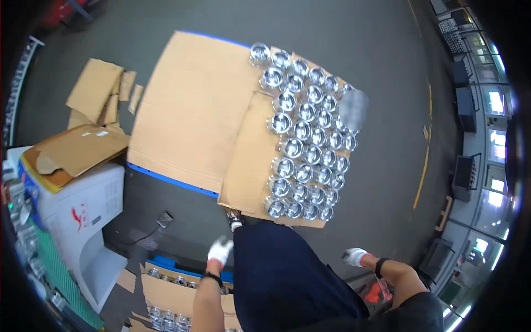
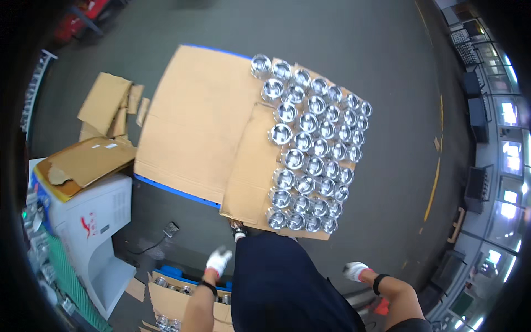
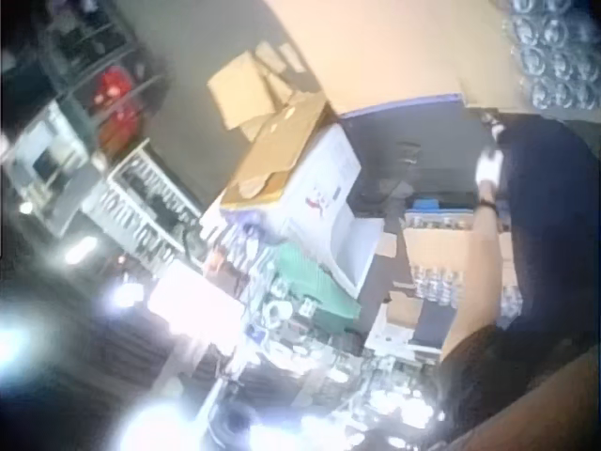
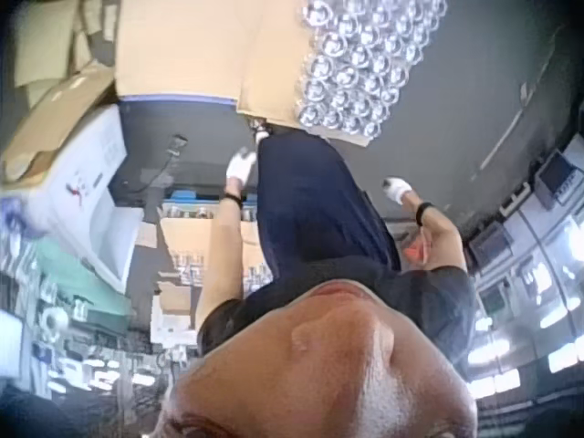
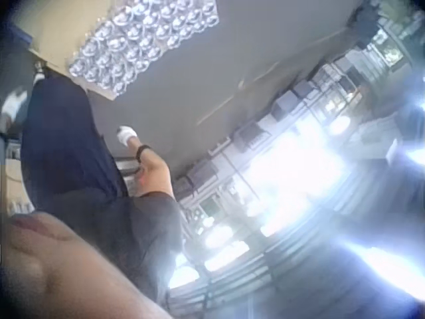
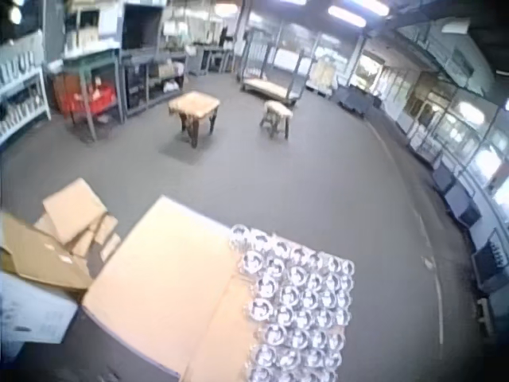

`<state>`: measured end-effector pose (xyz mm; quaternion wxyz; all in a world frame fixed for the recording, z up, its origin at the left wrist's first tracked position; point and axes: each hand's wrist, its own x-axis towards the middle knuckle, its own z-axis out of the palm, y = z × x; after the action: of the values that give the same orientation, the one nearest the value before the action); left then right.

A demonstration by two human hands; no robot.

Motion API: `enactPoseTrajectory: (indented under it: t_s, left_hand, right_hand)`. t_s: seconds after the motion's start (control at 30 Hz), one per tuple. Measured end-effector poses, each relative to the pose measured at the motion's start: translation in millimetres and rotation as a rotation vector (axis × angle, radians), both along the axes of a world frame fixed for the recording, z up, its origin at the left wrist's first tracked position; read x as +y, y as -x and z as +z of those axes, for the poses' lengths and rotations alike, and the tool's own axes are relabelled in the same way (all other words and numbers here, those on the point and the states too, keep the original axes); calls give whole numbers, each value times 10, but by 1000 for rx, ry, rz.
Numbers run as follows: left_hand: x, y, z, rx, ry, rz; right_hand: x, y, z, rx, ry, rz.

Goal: Marking metal pistons using a laser marking machine, organizing them on a pallet, and then moving a pallet jack.

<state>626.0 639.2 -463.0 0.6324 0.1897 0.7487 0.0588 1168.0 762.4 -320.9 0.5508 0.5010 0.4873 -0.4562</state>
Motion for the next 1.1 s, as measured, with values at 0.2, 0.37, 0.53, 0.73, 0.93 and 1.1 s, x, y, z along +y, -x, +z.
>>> enactPoseTrajectory:
  t_s: [0.2,0.37,0.53,0.73,0.93,1.1]
  left_hand:
    - [-1994,-742,1237,142,240,98]
    - [-2959,-2277,1733,361,363,263]
    - [-2495,-3188,2060,317,212,694]
    - [-2538,-4400,2714,390,-38,1366]
    - [-2631,-5971,3326,603,-303,1958]
    - [-2720,-6878,3600,840,-292,1917]
  right_hand:
    - [710,348,616,151,-270,50]
    - [1230,674,650,541,-366,173]
    - [1476,891,660,670,-465,379]
    - [1742,932,775,747,-441,973]
    - [1357,809,908,696,-415,999]
    - [849,550,467,1020,-97,1170]
